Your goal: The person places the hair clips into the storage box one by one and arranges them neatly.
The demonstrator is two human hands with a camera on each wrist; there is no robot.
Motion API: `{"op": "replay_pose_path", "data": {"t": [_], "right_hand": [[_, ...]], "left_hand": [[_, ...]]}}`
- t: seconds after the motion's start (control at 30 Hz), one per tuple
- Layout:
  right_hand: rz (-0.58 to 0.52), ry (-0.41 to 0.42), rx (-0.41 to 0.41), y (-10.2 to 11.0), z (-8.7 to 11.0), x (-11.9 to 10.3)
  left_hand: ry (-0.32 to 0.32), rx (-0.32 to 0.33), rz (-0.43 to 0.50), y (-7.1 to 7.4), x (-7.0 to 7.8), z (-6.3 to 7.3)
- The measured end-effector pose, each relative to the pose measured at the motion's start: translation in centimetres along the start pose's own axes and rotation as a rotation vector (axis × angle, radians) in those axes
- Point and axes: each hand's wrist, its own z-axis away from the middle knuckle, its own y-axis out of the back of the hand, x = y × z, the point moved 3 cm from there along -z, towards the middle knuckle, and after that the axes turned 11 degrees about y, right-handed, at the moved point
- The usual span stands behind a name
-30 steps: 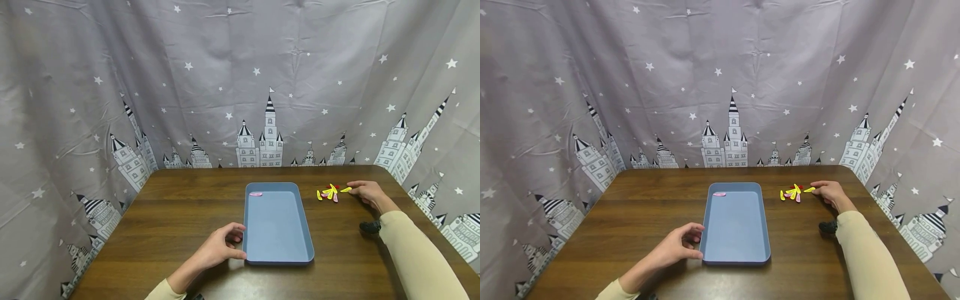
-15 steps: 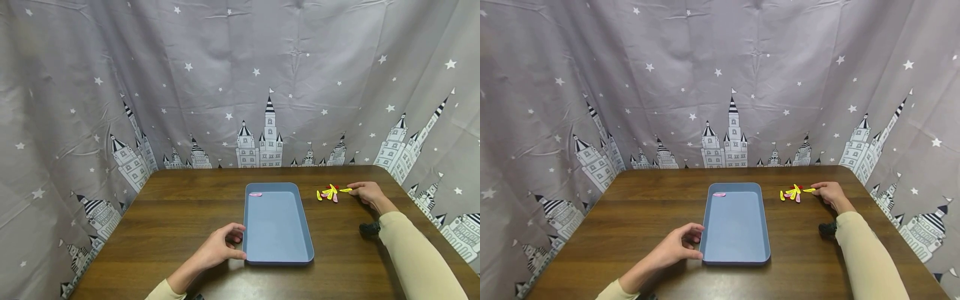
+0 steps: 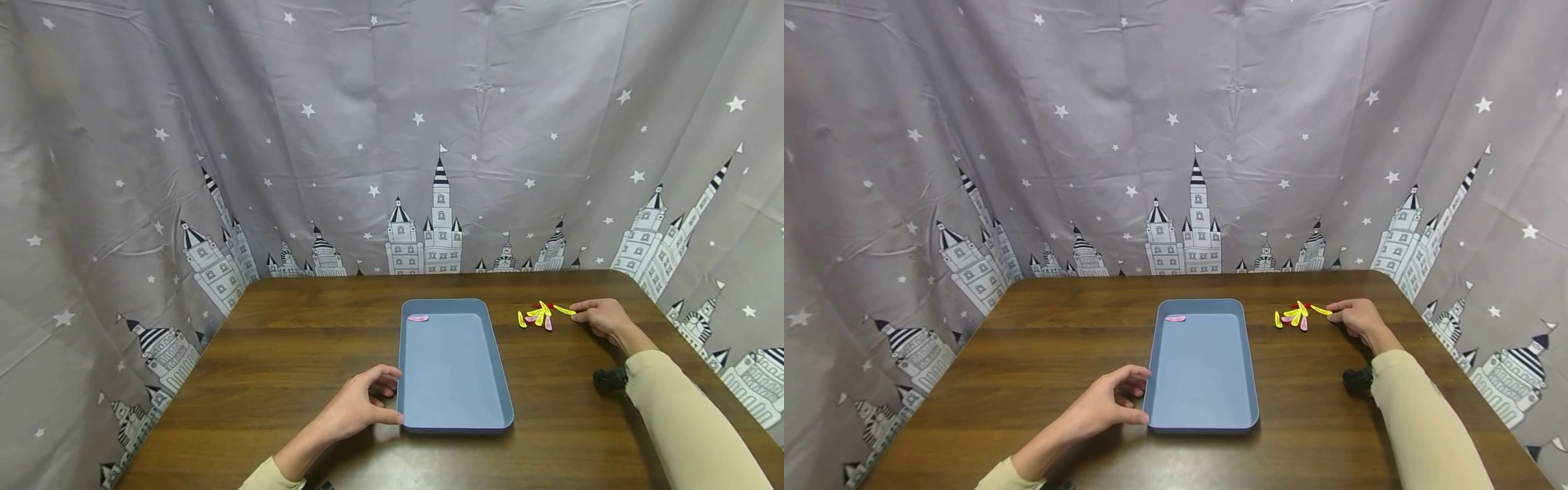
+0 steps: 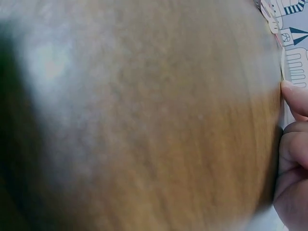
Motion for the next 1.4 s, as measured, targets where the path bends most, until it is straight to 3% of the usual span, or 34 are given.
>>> {"op": "replay_pose_path", "data": {"t": [0.7, 1.27, 1.4], "right_hand": [[0.030, -0.002, 0.061, -0.3, 0.5, -0.6], [-0.006, 0.022, 0.056, 0.2, 1.2, -0.7], [0.029, 0.025, 0.047, 0.2, 1.0, -1.2]], "left_hand": [[0.000, -0.004, 0.019, 0.0, 0.1, 0.1], [0.000, -0.011, 0.017, 0.0, 0.1, 0.2], [-0.002, -0.010, 0.014, -0.1, 0.1, 0.2]]}}
